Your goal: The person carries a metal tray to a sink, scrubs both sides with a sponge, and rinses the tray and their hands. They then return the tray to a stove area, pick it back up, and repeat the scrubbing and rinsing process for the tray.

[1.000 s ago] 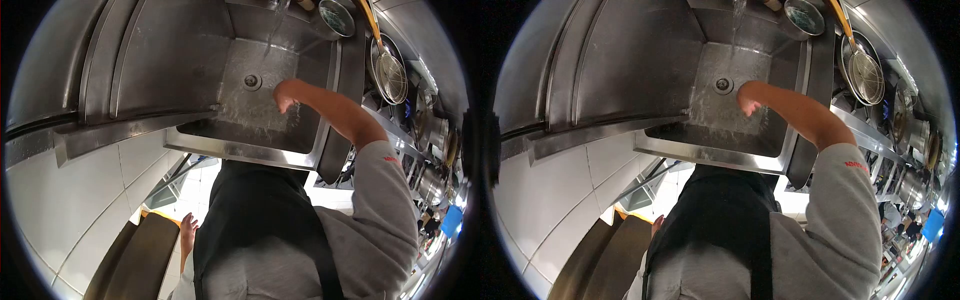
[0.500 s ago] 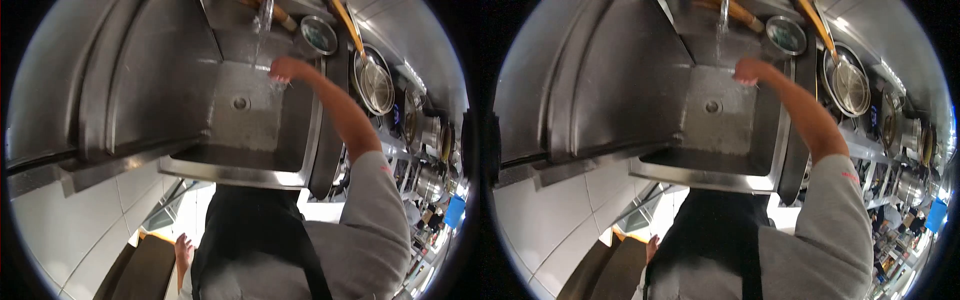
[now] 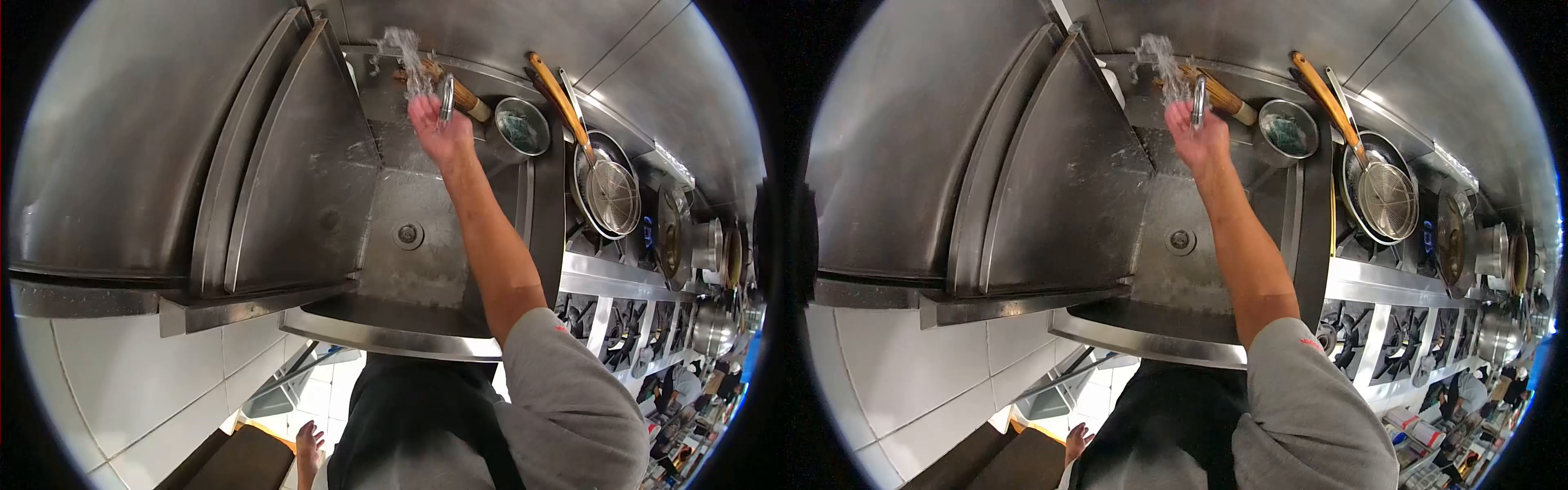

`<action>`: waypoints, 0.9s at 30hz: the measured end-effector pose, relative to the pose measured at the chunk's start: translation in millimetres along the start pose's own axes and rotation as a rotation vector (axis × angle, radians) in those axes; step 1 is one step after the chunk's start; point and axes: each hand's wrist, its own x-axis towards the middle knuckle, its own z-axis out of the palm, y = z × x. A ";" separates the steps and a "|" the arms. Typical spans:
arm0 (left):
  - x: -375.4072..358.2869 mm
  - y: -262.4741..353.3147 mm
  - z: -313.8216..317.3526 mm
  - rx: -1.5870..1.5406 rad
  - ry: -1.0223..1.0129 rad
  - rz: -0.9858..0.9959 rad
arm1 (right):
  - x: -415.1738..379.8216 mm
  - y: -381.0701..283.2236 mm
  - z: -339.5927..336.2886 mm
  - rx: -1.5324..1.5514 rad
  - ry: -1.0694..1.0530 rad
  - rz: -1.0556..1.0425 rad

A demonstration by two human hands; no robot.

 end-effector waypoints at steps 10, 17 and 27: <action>-27.8 1.8 23.5 0.089 -0.090 -0.010 | 1.8 -8.8 3.3 -0.151 -0.029 0.007; -25.9 3.7 19.7 -0.049 0.002 -0.078 | 26.0 -26.1 -51.6 -1.693 0.025 -0.757; -31.2 -23.8 3.7 -0.085 -0.027 -0.089 | -10.5 -30.0 -41.5 -2.668 -0.033 -0.989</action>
